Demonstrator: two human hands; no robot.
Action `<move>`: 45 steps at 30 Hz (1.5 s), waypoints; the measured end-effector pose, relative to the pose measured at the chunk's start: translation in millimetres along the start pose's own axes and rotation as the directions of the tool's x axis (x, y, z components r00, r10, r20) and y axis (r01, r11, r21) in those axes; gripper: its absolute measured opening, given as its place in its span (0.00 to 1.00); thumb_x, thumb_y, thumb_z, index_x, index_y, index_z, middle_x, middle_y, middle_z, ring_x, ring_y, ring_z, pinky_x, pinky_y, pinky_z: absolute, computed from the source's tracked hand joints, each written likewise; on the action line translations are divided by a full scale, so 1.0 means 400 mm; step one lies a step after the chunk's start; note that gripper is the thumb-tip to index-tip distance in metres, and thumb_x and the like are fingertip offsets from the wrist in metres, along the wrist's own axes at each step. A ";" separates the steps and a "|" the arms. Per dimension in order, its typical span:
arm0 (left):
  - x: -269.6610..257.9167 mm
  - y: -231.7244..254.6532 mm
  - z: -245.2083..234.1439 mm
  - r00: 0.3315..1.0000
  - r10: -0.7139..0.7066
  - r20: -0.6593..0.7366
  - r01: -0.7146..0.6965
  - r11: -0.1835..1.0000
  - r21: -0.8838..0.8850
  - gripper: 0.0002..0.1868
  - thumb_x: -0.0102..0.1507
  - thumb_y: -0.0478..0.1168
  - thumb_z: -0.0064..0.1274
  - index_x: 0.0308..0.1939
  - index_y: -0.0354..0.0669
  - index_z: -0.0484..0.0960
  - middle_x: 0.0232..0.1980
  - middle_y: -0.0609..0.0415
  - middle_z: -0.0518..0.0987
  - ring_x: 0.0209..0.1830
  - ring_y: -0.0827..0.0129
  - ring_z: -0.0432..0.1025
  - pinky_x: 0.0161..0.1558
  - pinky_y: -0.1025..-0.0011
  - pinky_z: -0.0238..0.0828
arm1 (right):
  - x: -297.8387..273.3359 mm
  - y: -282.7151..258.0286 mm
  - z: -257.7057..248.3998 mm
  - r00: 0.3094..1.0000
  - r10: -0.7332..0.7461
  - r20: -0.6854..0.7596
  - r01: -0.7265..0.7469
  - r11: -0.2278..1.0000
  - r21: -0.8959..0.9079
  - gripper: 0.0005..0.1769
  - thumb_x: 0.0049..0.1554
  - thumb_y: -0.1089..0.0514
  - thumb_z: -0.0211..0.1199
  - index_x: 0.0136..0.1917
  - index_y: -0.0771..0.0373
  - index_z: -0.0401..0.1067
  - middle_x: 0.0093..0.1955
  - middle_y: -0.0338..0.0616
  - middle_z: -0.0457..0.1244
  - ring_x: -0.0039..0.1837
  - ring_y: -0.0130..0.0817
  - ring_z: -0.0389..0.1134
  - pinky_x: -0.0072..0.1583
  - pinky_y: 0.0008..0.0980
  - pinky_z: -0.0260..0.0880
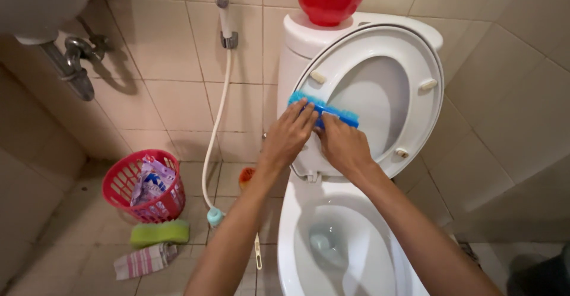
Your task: Clean the toilet seat and bowl using a sponge and cleaning solution.
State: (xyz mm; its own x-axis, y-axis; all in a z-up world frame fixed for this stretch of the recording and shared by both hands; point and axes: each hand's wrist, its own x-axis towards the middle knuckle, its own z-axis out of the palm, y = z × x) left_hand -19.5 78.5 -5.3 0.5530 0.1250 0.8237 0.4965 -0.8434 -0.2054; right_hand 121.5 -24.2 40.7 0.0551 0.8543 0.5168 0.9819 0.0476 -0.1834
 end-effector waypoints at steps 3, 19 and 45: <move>-0.033 0.014 0.016 1.000 -0.011 -0.014 0.011 1.000 0.002 0.20 0.63 0.34 0.52 0.59 0.33 0.80 0.67 0.44 0.77 0.73 0.52 0.67 0.73 0.59 0.64 | -0.017 0.014 0.031 1.000 -0.012 0.005 0.012 1.000 0.029 0.13 0.62 0.53 0.59 0.54 0.63 0.69 0.49 0.54 0.70 0.45 0.59 0.72 0.44 0.56 0.71; -0.132 0.016 0.068 0.993 0.003 0.116 -0.009 0.999 0.048 0.23 0.61 0.35 0.52 0.61 0.35 0.80 0.67 0.45 0.77 0.72 0.53 0.68 0.73 0.58 0.62 | -0.057 0.038 0.098 0.993 -0.114 0.034 0.114 0.994 0.003 0.18 0.61 0.53 0.62 0.58 0.67 0.71 0.49 0.55 0.71 0.46 0.56 0.72 0.44 0.51 0.73; -0.125 0.044 0.021 0.991 -0.006 0.130 -0.008 0.994 0.105 0.24 0.60 0.35 0.52 0.60 0.35 0.80 0.66 0.45 0.77 0.70 0.54 0.68 0.73 0.59 0.62 | -0.065 0.039 0.103 0.993 -0.114 0.042 0.113 0.993 0.018 0.15 0.61 0.51 0.61 0.54 0.64 0.71 0.45 0.54 0.70 0.43 0.55 0.72 0.44 0.52 0.73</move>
State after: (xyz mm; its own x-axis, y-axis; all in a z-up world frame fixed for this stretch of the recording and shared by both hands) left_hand -32.7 61.8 -54.8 0.6324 0.1973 0.7491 0.5600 -0.7846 -0.2661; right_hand 127.9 -24.6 -10.0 -0.0646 0.8643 0.4989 0.9784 0.1533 -0.1389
